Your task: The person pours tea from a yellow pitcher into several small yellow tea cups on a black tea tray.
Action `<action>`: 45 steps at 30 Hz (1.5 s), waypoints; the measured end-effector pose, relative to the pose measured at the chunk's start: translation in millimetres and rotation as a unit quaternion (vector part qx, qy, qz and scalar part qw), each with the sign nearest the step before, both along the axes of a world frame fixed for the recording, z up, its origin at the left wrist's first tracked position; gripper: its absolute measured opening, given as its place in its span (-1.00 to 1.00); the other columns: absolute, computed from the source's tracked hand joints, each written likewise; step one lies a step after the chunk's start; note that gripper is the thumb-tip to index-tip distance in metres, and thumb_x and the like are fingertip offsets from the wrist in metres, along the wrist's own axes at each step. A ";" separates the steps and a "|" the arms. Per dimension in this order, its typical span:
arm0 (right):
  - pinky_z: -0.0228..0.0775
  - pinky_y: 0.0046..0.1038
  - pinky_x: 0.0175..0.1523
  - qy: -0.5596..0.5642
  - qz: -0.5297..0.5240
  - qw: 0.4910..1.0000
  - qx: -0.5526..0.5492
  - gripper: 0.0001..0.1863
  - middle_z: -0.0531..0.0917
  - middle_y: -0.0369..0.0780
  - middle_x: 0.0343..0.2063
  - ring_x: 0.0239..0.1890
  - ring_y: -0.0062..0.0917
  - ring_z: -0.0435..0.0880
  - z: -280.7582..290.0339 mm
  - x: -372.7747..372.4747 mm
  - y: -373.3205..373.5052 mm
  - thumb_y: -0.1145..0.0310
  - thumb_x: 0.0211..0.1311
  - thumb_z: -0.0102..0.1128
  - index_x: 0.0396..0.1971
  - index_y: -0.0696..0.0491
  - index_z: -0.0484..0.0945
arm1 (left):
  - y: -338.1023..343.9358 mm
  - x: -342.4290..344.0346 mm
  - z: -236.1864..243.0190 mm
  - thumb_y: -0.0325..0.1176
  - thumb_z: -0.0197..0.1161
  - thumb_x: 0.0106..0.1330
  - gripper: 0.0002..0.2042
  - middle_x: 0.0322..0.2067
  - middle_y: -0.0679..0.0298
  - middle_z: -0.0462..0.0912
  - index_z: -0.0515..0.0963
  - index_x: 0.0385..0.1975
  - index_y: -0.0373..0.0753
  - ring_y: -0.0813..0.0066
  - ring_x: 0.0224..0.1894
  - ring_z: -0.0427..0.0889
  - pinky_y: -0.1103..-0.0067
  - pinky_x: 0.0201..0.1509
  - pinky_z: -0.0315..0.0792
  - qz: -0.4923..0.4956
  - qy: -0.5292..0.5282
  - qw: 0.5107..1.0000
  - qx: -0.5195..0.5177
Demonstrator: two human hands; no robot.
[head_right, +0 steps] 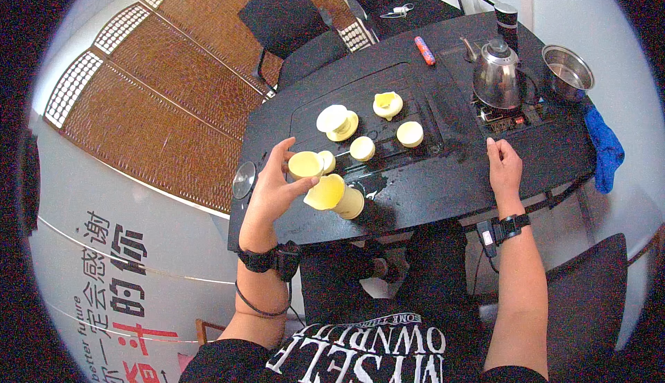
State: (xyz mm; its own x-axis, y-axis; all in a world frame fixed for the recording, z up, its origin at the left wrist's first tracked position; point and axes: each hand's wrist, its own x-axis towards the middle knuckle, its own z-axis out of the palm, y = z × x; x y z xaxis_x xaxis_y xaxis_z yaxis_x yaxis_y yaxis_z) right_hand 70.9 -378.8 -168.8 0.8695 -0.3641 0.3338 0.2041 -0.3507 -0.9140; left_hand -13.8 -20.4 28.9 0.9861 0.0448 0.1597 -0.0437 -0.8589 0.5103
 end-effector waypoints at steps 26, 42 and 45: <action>0.13 -0.54 -0.48 -0.005 0.008 1.000 0.004 -0.61 0.31 -0.34 -0.72 -0.61 -0.69 0.22 1.3 -1.3 0.2 0.20 0.29 0.06 -0.65 0.14 0.32 | -1.8 1.3 0.1 -0.17 0.41 -0.07 -0.21 -0.20 0.11 0.58 0.19 0.18 -0.31 0.20 -0.09 0.55 0.35 0.23 0.02 0.007 0.012 1.000 0.017; 0.13 -0.52 -0.49 -0.010 0.007 1.000 0.003 -0.62 0.28 -0.33 -0.72 -0.62 -0.66 0.20 0.9 -0.7 1.0 0.21 0.28 0.07 -0.64 0.15 0.31 | -1.8 0.4 -2.1 -0.30 0.43 -0.05 -0.26 -0.20 0.08 0.57 0.23 0.17 -0.30 0.26 -0.11 0.57 0.44 -0.03 0.42 0.003 -0.009 0.998 0.055; 0.12 -0.53 -0.48 -0.006 0.006 1.000 0.006 -0.62 0.28 -0.34 -0.72 -0.62 -0.67 0.20 2.3 -0.6 1.4 0.22 0.28 0.07 -0.64 0.14 0.31 | -1.8 -0.6 0.0 -0.23 0.41 -0.05 -0.24 -0.20 0.09 0.56 0.21 0.18 -0.30 0.22 -0.10 0.54 0.39 0.10 0.21 0.006 0.006 0.999 0.038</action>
